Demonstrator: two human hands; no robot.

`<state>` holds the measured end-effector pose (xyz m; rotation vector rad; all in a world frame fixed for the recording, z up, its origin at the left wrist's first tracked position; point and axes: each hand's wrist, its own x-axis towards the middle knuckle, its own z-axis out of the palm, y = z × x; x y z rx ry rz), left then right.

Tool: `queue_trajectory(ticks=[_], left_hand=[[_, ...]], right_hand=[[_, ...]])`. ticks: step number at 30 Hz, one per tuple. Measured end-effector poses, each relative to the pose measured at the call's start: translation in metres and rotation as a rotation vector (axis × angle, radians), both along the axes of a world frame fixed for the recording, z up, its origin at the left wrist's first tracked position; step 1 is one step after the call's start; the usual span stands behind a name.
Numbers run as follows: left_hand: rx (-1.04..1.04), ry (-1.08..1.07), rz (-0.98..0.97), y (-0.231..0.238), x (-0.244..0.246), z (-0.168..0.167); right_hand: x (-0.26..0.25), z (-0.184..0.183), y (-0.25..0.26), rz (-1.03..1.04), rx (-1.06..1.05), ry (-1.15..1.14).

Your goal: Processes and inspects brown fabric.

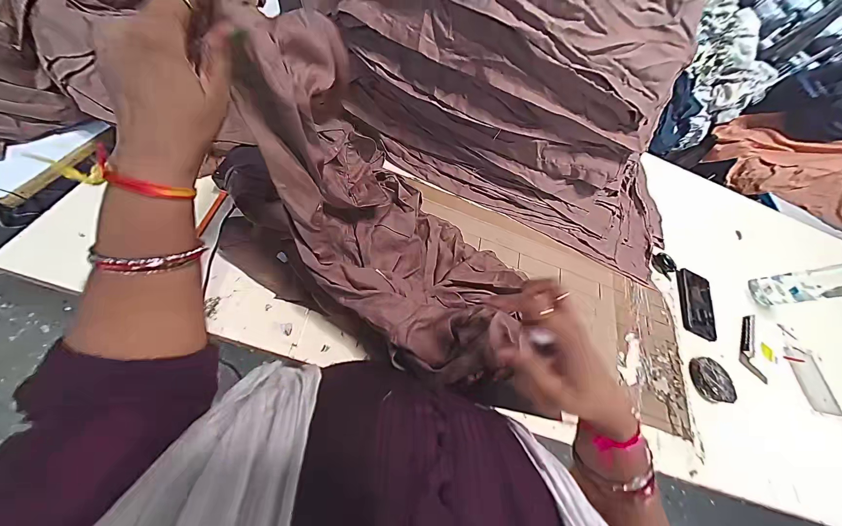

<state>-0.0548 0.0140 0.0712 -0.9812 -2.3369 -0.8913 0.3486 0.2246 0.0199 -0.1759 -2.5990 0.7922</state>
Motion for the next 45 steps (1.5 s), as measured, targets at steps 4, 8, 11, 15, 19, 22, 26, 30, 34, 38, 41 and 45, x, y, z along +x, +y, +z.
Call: queue_trajectory(ticks=[4, 8, 11, 15, 19, 22, 26, 30, 34, 38, 41, 45], left_hand=[[-0.296, -0.225, -0.532, -0.013, 0.046, -0.105], [-0.433, -0.166, -0.668, -0.006, 0.094, -0.199], [-0.296, -0.023, -0.578, 0.022, 0.085, -0.201], [-0.305, -0.022, -0.583, 0.053, 0.084, -0.187], [-0.441, -0.263, -0.65, 0.053, 0.101, -0.179], [-0.267, -0.254, -0.692, 0.069, 0.113, -0.17], [-0.162, -0.317, -0.806, 0.145, 0.117, -0.114], [-0.68, -0.334, -0.96, 0.225, 0.1, -0.08], [-0.663, -0.079, -1.101, 0.229, 0.099, -0.047], [-0.219, 0.65, -1.01, 0.199, 0.071, 0.032], [-0.139, 0.823, -0.831, 0.167, 0.057, 0.11], [-0.299, 0.565, -0.681, 0.121, 0.073, 0.16]], right_hand=[[-0.006, -0.064, -0.002, -0.116, 0.248, -0.44], [0.002, -0.018, 0.058, -0.172, -0.005, 0.137], [-0.003, 0.04, 0.088, -0.455, -0.276, 0.34], [-0.028, 0.023, 0.176, -0.908, 0.093, -0.048], [-0.025, -0.011, 0.148, -0.892, -0.026, 0.185], [-0.03, -0.033, 0.12, -0.739, 0.018, 0.086], [-0.064, -0.022, 0.147, -0.681, 0.083, -0.272], [-0.102, -0.014, 0.195, -0.555, 0.059, -0.664], [-0.092, -0.001, 0.2, -0.339, -0.019, -0.591], [-0.068, 0.036, 0.189, -0.391, 0.126, -0.613], [-0.035, 0.07, 0.204, -0.58, 0.242, -0.132], [0.023, 0.156, 0.181, -0.899, 0.634, 0.573]])
